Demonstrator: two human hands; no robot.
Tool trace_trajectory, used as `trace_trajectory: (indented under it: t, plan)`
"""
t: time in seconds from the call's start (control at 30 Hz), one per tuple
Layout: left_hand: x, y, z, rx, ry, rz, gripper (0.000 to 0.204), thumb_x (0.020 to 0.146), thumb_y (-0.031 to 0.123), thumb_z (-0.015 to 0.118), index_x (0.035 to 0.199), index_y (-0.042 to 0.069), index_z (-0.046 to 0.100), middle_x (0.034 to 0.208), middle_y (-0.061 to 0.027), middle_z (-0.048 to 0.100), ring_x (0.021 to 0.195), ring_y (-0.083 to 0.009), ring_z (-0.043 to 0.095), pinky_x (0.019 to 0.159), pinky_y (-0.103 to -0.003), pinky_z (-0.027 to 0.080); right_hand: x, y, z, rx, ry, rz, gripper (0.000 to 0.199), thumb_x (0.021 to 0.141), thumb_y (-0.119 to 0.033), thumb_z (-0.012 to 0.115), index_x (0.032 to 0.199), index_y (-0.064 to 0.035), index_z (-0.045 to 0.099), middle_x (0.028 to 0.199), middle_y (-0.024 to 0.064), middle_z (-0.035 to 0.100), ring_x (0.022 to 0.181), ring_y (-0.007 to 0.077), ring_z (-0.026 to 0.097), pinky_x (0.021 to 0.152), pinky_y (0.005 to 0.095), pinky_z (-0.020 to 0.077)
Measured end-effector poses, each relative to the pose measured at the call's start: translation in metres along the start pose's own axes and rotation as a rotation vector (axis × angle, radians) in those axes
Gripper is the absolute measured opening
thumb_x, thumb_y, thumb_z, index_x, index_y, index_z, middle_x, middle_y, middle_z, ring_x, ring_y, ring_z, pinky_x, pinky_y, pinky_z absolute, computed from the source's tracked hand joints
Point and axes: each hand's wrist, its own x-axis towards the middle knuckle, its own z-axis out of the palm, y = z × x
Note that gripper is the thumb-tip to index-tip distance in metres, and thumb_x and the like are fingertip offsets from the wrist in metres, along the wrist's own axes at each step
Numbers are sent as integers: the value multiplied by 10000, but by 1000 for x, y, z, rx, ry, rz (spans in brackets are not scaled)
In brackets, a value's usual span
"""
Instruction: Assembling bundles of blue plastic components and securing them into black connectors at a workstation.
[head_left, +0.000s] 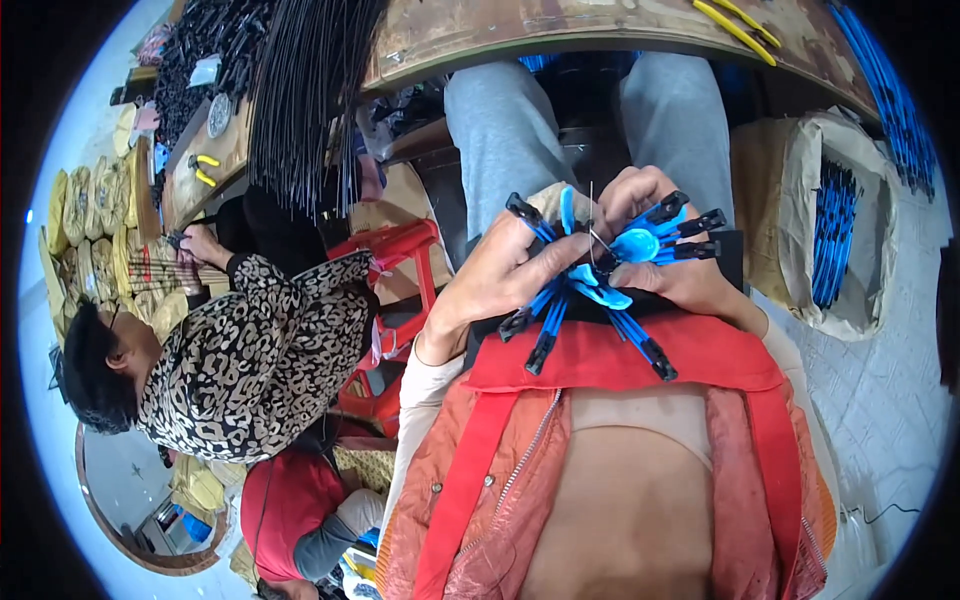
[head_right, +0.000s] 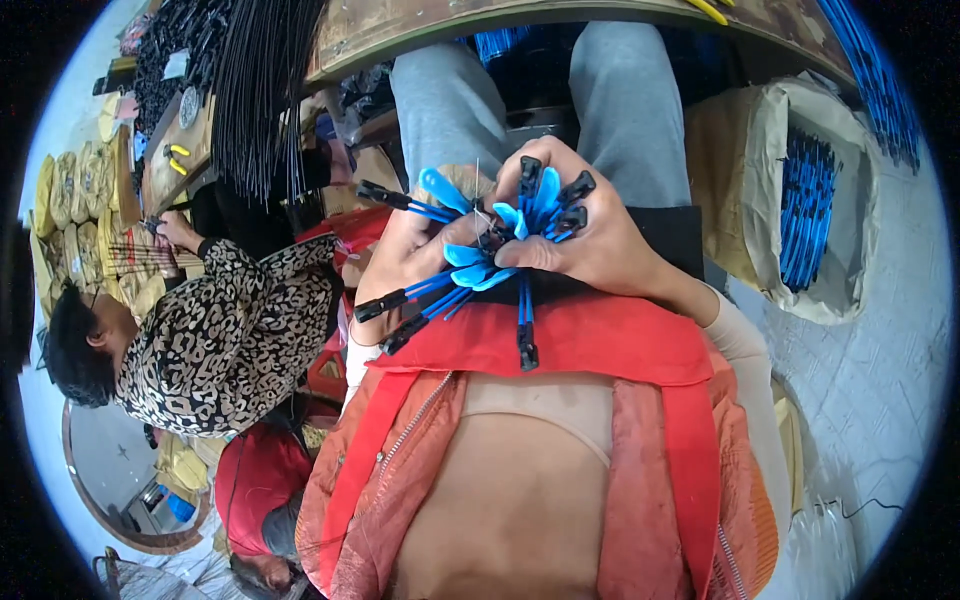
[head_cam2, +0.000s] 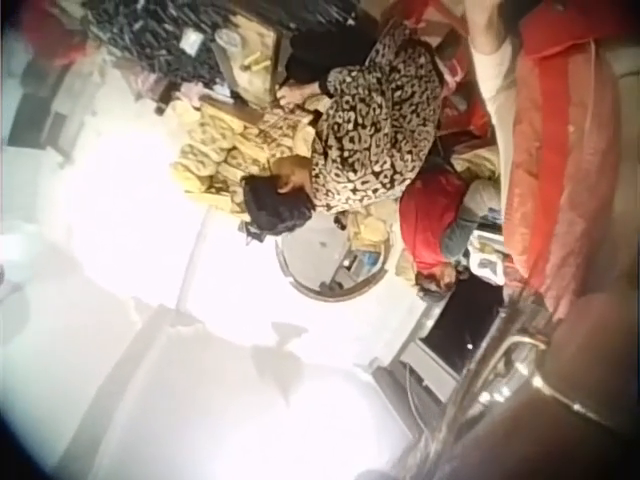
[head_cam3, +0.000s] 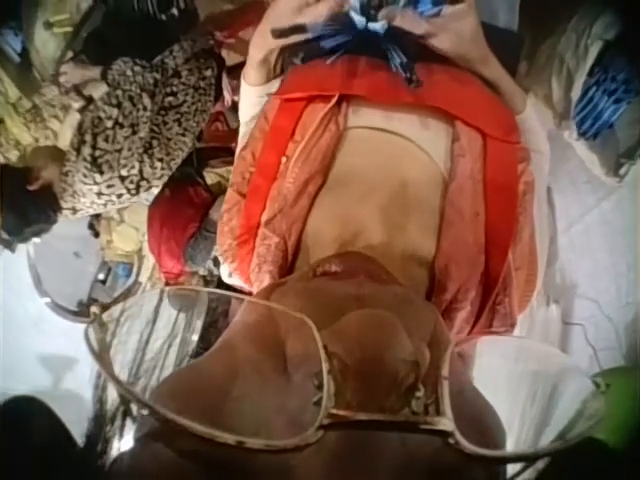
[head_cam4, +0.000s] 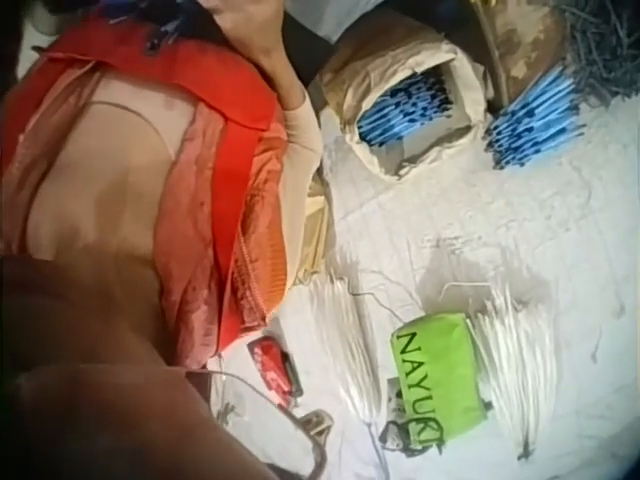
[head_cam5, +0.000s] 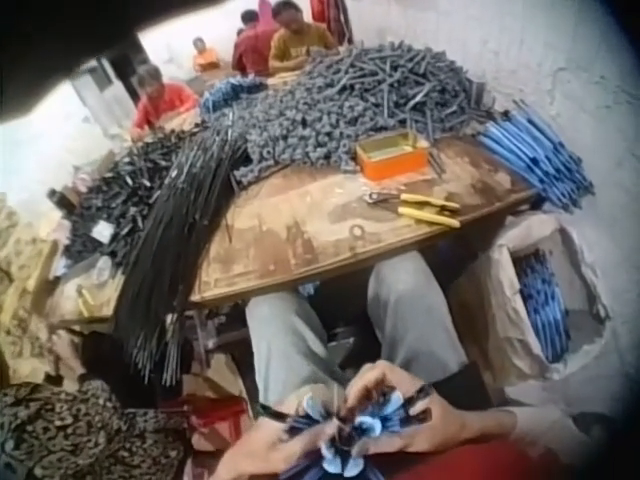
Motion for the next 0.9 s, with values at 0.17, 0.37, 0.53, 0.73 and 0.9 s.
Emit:
trace_trajectory:
  t: [0.17, 0.37, 0.53, 0.73, 0.9]
  plan:
    - [-12, -3, -7, -341, 45, -118, 189, 989, 139, 636, 1069, -33, 646, 967, -79, 687, 888, -139, 647, 798, -291, 516, 8, -4, -2, -209, -46, -46, 341, 812, -118, 839, 1046, -35, 605, 1036, 54, 556, 959, 139, 557, 865, 281, 449]
    - [-12, 7, -4, -303, -11, -115, 233, 993, 202, 637, 966, -27, 673, 869, -73, 683, 820, -137, 637, 744, -283, 504, 22, -24, -14, 17, -369, 173, 241, 877, -239, 764, 990, -31, 717, 1008, 91, 595, 986, 204, 588, 884, 335, 446]
    - [0, 27, -1, -381, 49, -206, 196, 984, 151, 595, 923, -17, 676, 830, -57, 676, 798, -119, 624, 723, -269, 486, 17, -26, -14, -46, -232, 117, 224, 874, -218, 766, 956, -15, 718, 993, 89, 605, 971, 209, 586, 871, 347, 450]
    - [0, 23, 0, -423, 113, -271, 151, 975, 121, 594, 978, -11, 666, 918, -52, 676, 867, -112, 622, 784, -264, 488, 11, -3, -18, -42, -127, 73, 217, 928, -201, 702, 1033, -14, 669, 1068, 76, 601, 1032, 194, 568, 901, 340, 439]
    - [-3, 12, -4, -340, 94, -327, 224, 835, -4, 744, 1037, 27, 653, 1013, -22, 656, 923, -92, 592, 839, -263, 481, 7, 6, -27, -34, -85, 35, 192, 930, -178, 685, 1036, -20, 663, 1072, 80, 591, 1039, 197, 569, 927, 335, 435]
